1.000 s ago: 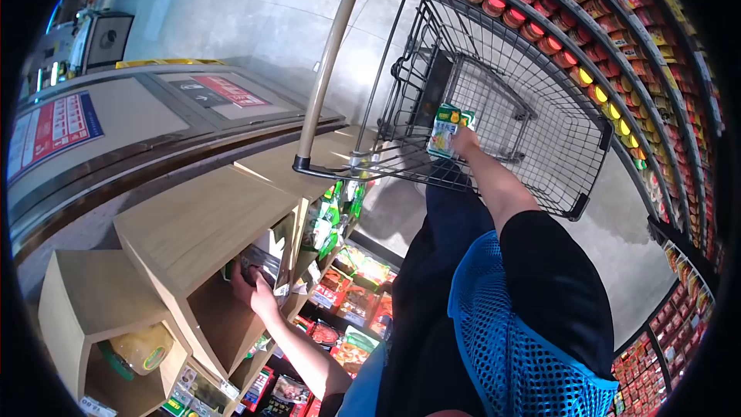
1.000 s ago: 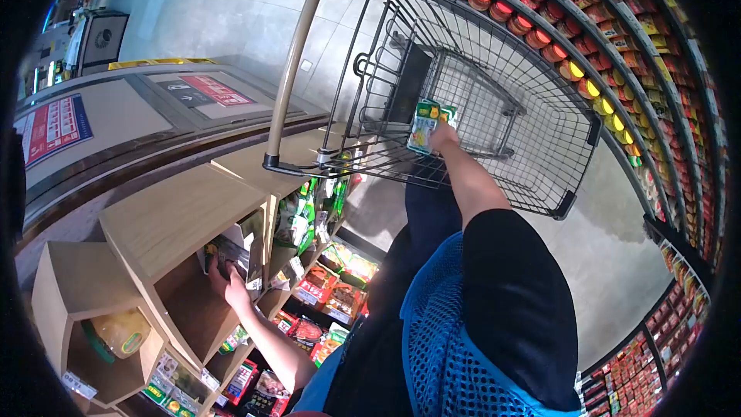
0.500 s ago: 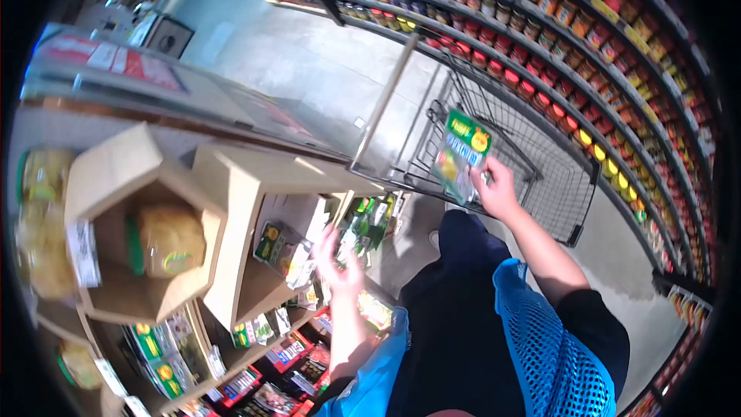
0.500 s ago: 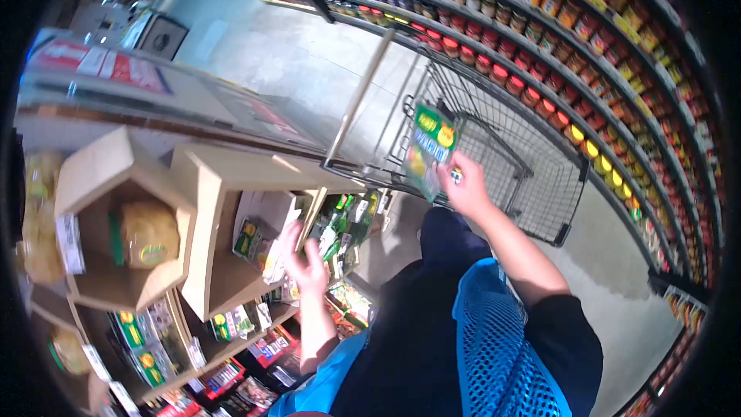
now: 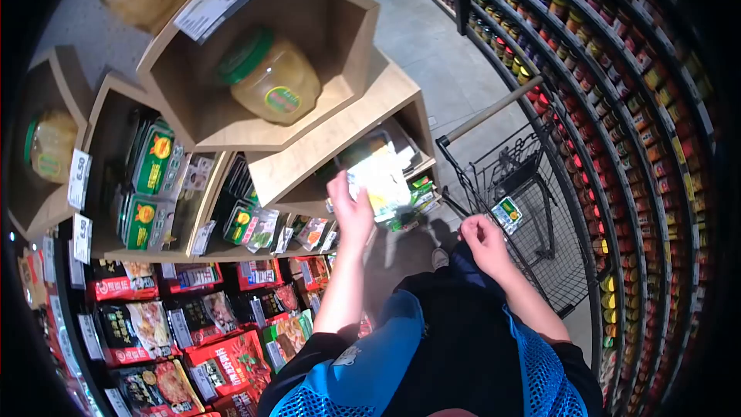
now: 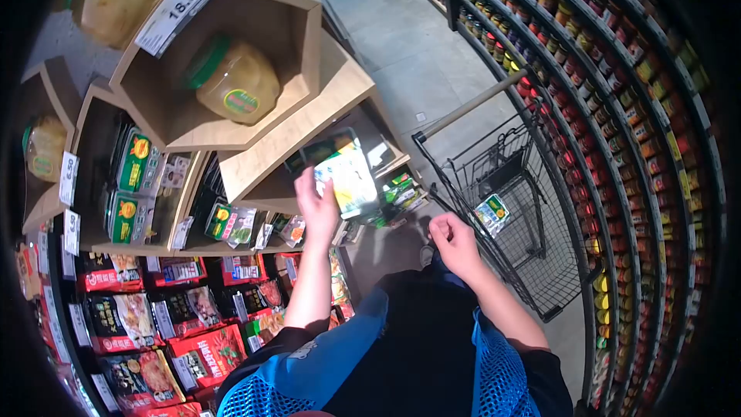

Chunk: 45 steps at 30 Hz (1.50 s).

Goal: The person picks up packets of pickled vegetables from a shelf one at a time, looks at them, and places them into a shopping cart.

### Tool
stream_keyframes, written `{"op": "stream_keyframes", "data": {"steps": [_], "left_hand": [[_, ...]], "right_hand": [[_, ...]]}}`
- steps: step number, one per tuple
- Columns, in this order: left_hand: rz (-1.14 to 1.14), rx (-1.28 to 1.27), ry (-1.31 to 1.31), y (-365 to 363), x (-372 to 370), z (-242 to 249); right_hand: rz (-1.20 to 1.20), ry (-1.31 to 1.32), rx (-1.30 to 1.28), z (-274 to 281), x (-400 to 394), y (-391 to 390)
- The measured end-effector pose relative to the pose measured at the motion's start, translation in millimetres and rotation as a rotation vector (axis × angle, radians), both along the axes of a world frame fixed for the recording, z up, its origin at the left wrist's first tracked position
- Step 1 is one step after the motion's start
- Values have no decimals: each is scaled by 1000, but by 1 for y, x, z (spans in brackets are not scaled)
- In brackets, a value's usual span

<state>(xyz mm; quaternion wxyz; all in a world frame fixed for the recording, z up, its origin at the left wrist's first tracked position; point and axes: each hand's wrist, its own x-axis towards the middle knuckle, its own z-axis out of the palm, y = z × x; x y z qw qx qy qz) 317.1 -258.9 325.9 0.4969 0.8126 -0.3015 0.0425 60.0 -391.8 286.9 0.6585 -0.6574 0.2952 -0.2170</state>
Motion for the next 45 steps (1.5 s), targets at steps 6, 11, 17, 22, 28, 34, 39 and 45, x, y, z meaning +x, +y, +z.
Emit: {"op": "stream_keyframes", "data": {"steps": [6, 11, 17, 22, 28, 34, 39, 45], "left_hand": [[109, 629, 13, -6, 78, 16], [165, 899, -220, -4, 86, -40], [27, 1108, -218, -1, 74, -4], [-140, 871, -114, -10, 63, 24], [65, 644, -270, -11, 20, -4], [-532, 281, -478, -39, -50, -14], [-686, 414, -316, -51, -80, -38], [-767, 573, -200, -53, -92, -48]], "right_hand": [[261, 124, -335, 4, -6, 22], [276, 55, -414, 23, -3, 16], [94, 104, -488, 25, -10, -17], [-181, 186, -480, 1, -35, -57], [-659, 457, -135, -155, -93, -119], [-636, 878, 267, -321, -149, -146], [-201, 1172, 199, -388, -150, -158], [-167, 1093, 470, -463, -81, -163]]}}
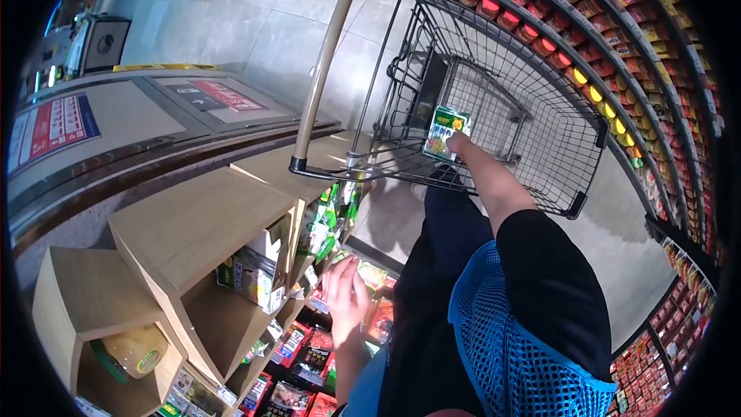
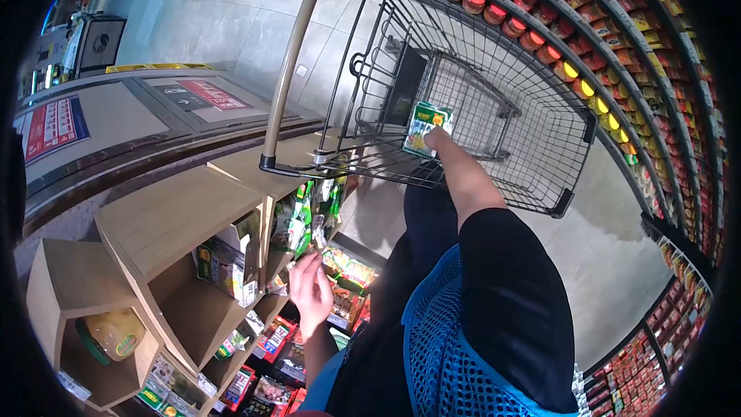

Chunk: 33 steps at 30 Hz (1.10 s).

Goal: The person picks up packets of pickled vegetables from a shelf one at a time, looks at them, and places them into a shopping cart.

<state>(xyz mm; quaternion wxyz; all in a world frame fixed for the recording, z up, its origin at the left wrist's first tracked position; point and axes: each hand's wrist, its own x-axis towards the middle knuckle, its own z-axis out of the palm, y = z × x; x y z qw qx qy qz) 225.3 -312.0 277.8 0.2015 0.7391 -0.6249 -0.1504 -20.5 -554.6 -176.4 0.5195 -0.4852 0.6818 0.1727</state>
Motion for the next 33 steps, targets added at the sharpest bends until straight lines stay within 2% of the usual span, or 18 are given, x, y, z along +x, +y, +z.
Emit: {"op": "stream_keyframes", "data": {"steps": [2, 5, 8, 12, 13, 16, 17, 19, 22, 24, 26, 28, 30, 31, 32, 33], "left_hand": [[14, 15, 12, -1, 0, -2], [53, 21, 26, -7, -2, 0], [55, 24, 53, -12, -2, 0], [32, 36, 77, -17, -3, 9], [32, 34, 76, -17, -4, 15], [23, -51, 65, -18, -1, 26], [22, -90, 58, -17, 1, 26], [29, -182, 49, -16, 6, 29], [46, -319, 87, -20, 7, 37], [90, -329, 148, -25, 3, 51], [160, -375, 234, -32, -4, 64], [180, -359, 245, -34, -2, 63], [293, -420, 586, -37, -12, 58], [262, -353, 650, -32, -10, 57], [292, -418, 695, -29, -13, 59], [324, -482, 738, -27, -15, 63]], "right_hand": [[185, 42, -159, 0, 18, 3], [147, 107, -261, 7, 21, 6], [-259, 127, -184, 6, 18, 4], [-447, -236, -134, 37, 16, 1], [-405, -170, -164, 80, 20, -4], [-147, -15, -704, 63, 4, 2], [-204, -28, -724, 77, -5, -1], [-262, -89, -828, 131, -13, -2], [-239, -303, -1059, 251, -16, 8], [-231, -404, -1034, 327, -8, 23], [-350, -715, -1091, 378, 9, 44], [-386, -1054, -882, 429, 33, 70], [-316, -1164, -604, 470, 52, 96], [-390, -1336, -487, 452, 66, 111], [-252, -1210, -428, 482, 77, 121], [-263, -1290, -402, 491, 90, 133]]}}
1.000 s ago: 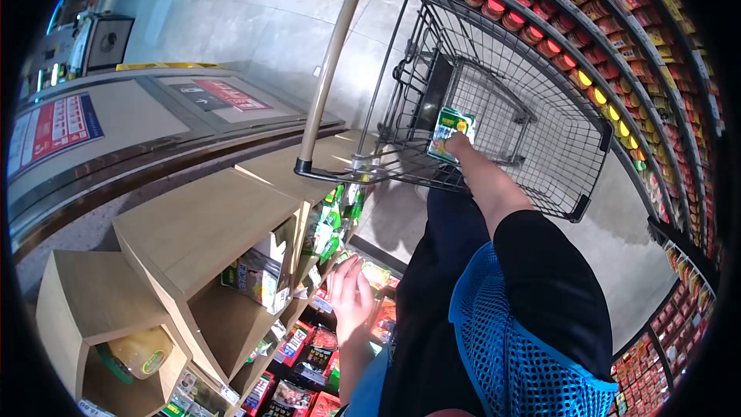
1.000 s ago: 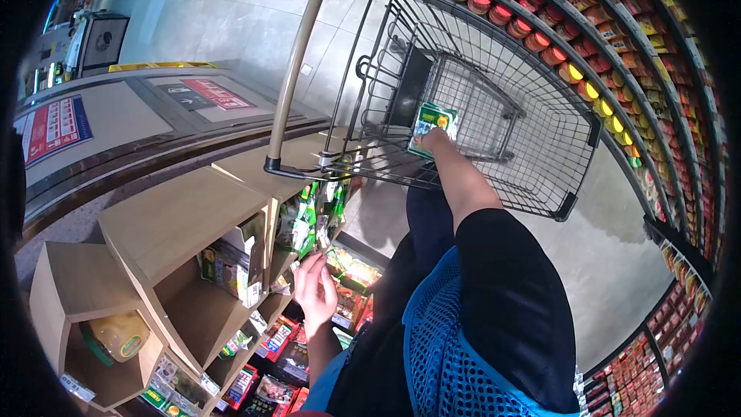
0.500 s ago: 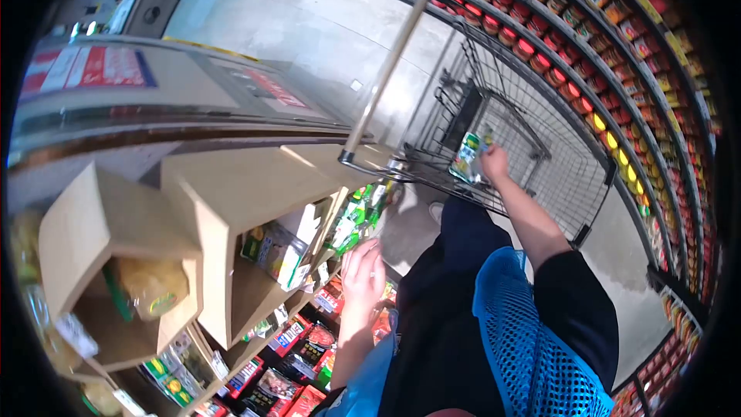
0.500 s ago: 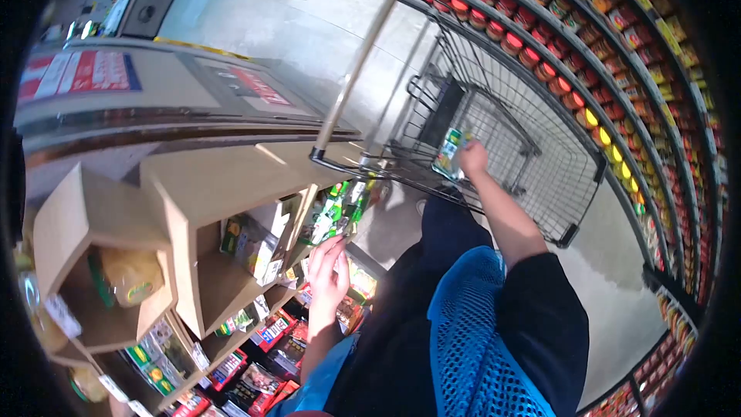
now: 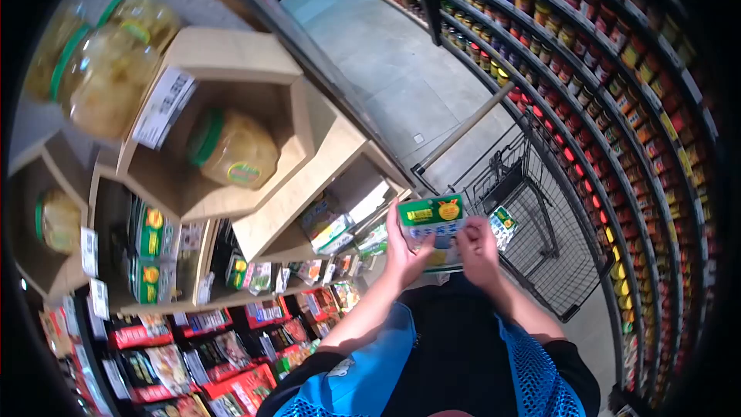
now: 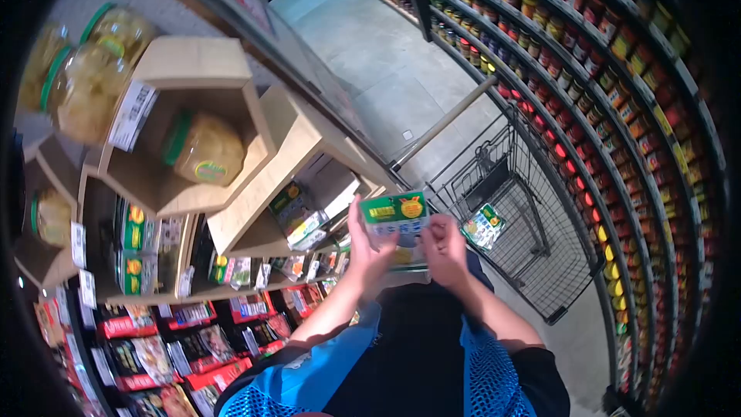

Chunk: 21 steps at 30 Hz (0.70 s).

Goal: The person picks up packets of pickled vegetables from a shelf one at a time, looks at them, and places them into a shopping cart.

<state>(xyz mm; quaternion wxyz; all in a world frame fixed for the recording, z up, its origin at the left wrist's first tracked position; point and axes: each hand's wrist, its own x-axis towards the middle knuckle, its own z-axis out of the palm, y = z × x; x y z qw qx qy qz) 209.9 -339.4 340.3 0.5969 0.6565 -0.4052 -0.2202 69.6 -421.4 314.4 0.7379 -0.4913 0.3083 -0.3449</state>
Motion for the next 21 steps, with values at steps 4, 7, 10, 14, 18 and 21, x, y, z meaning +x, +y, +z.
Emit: {"op": "stream_keyframes", "data": {"steps": [4, 7, 10, 14, 18, 21], "left_hand": [[182, 84, -154, 31, 20, 3], [409, 19, -207, 60, 74, -3], [615, 126, -25, 90, 140, 2], [633, 261, -429, 92, 216, -35], [531, 957, -842, 70, 197, -26], [550, 1165, -1050, 66, 182, -37]], "right_hand": [[119, -79, 92, -1, 24, 25], [223, 105, -138, -7, 21, 31], [276, 154, -239, -30, 10, 36], [368, 254, -237, -59, 0, 50], [495, 374, -234, -29, -1, 51], [361, 324, -326, -28, -4, 52]]}}
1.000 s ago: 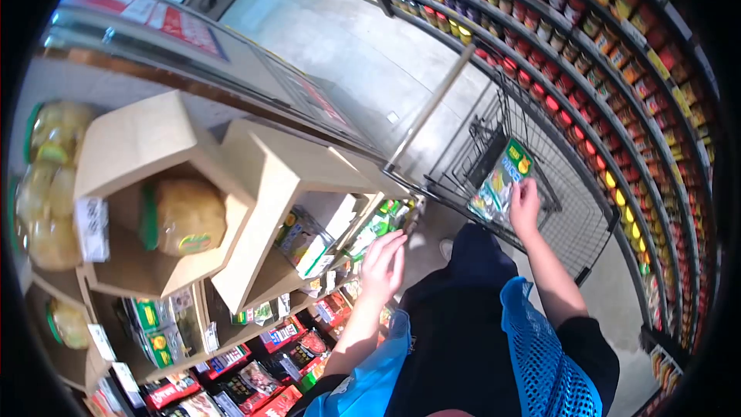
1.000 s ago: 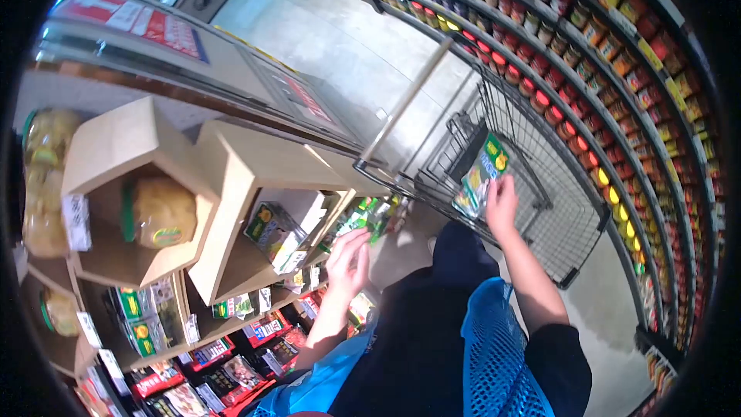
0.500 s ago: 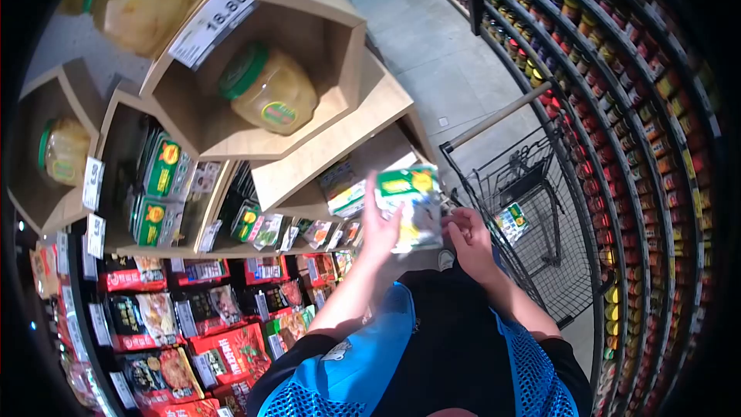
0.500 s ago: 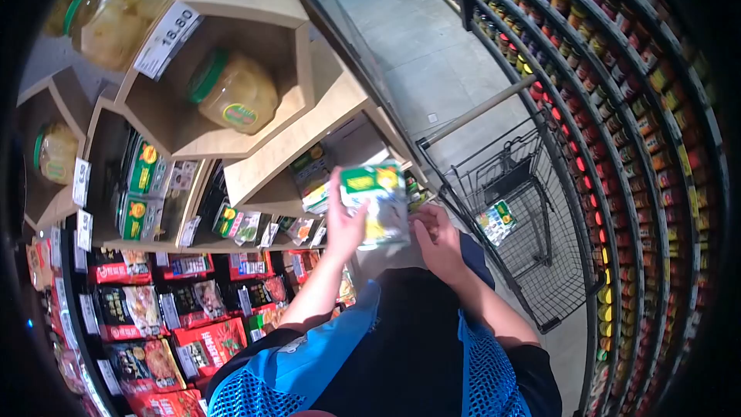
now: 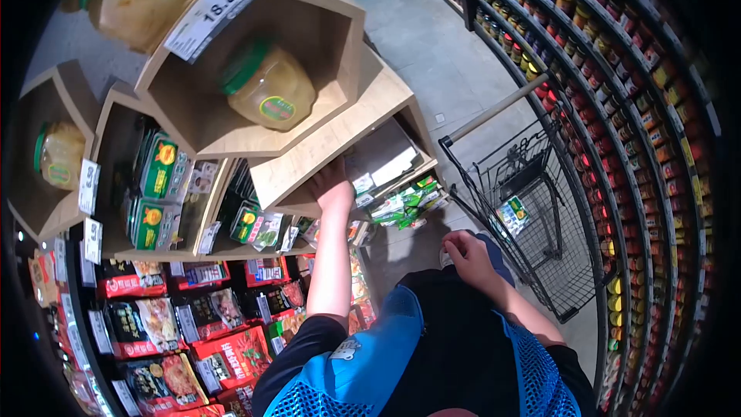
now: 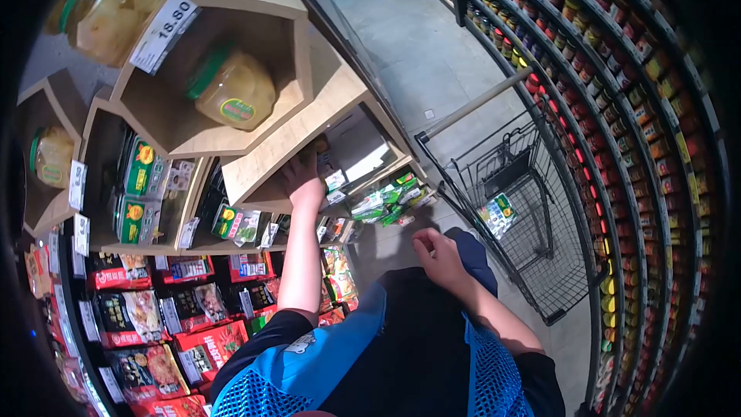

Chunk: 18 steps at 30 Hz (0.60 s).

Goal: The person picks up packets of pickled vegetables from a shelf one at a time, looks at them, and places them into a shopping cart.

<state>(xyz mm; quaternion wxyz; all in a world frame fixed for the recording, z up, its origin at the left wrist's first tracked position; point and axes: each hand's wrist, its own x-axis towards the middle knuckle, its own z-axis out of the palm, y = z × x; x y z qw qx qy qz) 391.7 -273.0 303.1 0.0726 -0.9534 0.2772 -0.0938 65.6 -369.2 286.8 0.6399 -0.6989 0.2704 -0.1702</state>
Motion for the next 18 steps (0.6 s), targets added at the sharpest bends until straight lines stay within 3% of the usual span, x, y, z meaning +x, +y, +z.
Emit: {"op": "stream_keyframes", "data": {"steps": [2, 4, 6, 8, 10, 12, 14, 16, 18], "left_hand": [[-46, 118, 9, 9, 6, -6], [-81, 79, 39, 13, 10, -1], [-28, 94, 141, 15, 29, -15], [-85, 130, 209, 5, 14, 14], [-152, 109, 213, 8, 16, 6], [-166, 118, 294, 0, 3, 23], [-66, 80, 224, 3, 5, 11], [-131, 104, 155, 16, 20, -7], [-144, 35, 157, 8, 5, 4]], "right_hand": [[-56, -7, -76, -8, -8, -6], [-110, 9, -177, -18, -17, -21], [-252, 111, -154, -54, -31, -44], [-431, 119, -173, -84, -49, -77], [-639, 299, -233, -119, -69, -112], [-835, 416, -184, -188, -90, -144], [-882, 556, 67, -253, -111, -165], [-855, 708, 244, -319, -127, -181], [-758, 891, 341, -374, -139, -185]]}}
